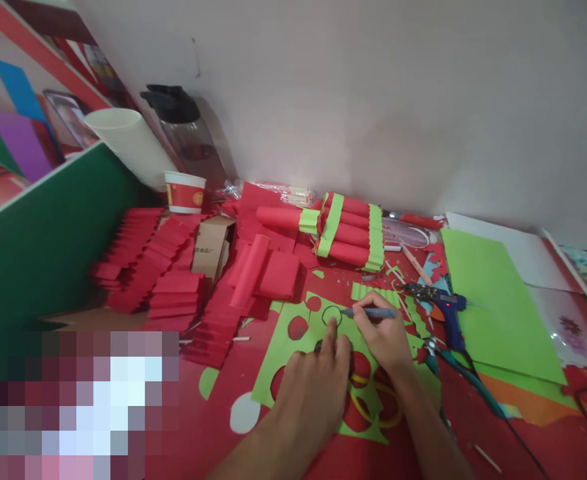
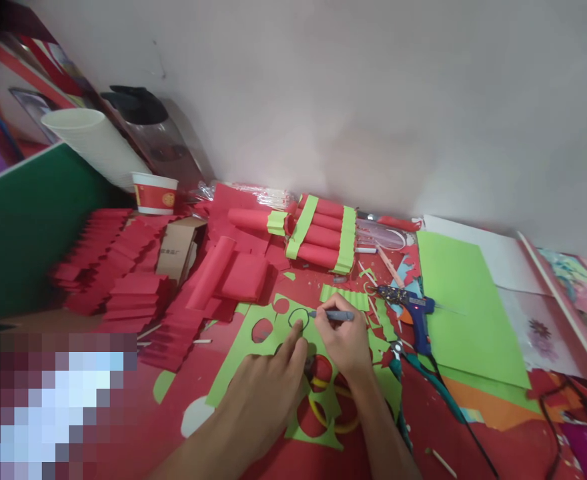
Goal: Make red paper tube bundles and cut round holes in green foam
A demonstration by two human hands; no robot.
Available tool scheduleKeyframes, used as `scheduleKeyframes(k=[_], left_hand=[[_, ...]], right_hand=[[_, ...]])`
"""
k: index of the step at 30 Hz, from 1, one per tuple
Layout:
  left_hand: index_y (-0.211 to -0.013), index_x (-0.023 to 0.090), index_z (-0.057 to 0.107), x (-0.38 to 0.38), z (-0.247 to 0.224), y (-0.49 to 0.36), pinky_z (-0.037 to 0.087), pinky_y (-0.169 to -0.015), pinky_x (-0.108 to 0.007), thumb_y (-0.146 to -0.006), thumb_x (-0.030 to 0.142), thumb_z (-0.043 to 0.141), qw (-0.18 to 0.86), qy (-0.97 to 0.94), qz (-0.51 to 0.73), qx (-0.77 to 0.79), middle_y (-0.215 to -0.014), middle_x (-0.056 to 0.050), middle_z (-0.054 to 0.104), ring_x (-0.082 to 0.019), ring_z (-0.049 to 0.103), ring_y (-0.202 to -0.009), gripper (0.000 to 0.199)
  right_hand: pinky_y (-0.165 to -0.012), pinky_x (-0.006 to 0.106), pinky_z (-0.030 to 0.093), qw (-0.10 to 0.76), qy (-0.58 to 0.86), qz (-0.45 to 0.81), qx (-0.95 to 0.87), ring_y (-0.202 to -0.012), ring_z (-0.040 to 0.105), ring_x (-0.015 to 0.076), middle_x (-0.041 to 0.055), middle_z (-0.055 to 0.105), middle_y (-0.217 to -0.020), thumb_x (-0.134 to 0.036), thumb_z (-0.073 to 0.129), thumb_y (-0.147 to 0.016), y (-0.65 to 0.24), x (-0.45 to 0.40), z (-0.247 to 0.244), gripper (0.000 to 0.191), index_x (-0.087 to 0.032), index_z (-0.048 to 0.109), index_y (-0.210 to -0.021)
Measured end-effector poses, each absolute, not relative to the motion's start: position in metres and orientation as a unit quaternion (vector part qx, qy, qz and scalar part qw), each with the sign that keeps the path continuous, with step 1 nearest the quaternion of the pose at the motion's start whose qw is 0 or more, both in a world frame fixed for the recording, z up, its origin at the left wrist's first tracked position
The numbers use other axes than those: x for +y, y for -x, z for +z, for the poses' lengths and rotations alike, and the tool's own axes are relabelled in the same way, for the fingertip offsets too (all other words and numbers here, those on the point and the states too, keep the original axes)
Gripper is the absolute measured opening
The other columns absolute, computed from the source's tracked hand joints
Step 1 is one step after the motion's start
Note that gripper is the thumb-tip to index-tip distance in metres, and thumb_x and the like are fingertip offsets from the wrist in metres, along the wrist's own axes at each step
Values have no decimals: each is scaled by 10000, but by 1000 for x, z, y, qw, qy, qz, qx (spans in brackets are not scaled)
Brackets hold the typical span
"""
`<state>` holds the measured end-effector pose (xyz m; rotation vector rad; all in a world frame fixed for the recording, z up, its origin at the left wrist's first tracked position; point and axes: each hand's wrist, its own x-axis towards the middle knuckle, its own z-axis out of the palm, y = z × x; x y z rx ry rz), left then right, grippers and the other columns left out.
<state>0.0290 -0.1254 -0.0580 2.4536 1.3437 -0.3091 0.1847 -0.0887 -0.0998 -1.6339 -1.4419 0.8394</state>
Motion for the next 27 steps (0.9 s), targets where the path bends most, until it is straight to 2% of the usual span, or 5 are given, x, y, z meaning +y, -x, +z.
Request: scheduleKeyframes(k=[6, 10, 14, 21, 27], left_hand=[[-1211, 176, 526, -122, -51, -27, 525, -593, -327, -886, 166, 470, 166, -853, -105, 484, -1376, -223, 540, -230, 709, -718, 330], [-1210, 188, 493, -115, -50, -22, 496, -595, -325, -890, 125, 416, 163, -851, -86, 491, -1127, -151, 660, -254, 703, -740, 335], [-1129, 209, 487, -104, -52, -15, 469, -618, -307, -944, 175, 351, 172, -845, -54, 504, -937, -80, 674, -252, 689, -798, 232], [-1133, 231, 490, -66, -45, -9, 453, -681, -290, -908, 202, 422, 158, -851, -34, 499, -1151, -80, 607, -228, 662, -907, 237], [-1066, 219, 555, -48, -44, -21, 468, -706, -285, -811, 138, 477, 170, -871, -79, 453, -1090, -76, 614, -213, 657, -854, 278]], right_hand=[[-461, 230, 405, 445, 628, 349, -534, -472, 476, 123, -28, 526, -577, -420, 568, -886, -186, -90, -96, 237, -192, 617, -843], [-551, 242, 480, 446, 613, 366, -540, -586, 560, 139, 35, 657, -799, -453, 539, -912, -187, -91, -96, 292, -197, 653, -992], [-563, 241, 480, 432, 608, 366, -557, -618, 575, 143, 42, 675, -854, -460, 524, -919, -190, -91, -97, 304, -208, 673, -999], [-530, 231, 445, 458, 583, 340, -578, -600, 579, 138, 27, 673, -827, -431, 505, -918, -193, -91, -97, 292, -212, 684, -986], [-497, 233, 426, 483, 575, 351, -560, -527, 550, 136, -4, 632, -699, -449, 498, -901, -196, -90, -99, 315, -211, 683, -991]])
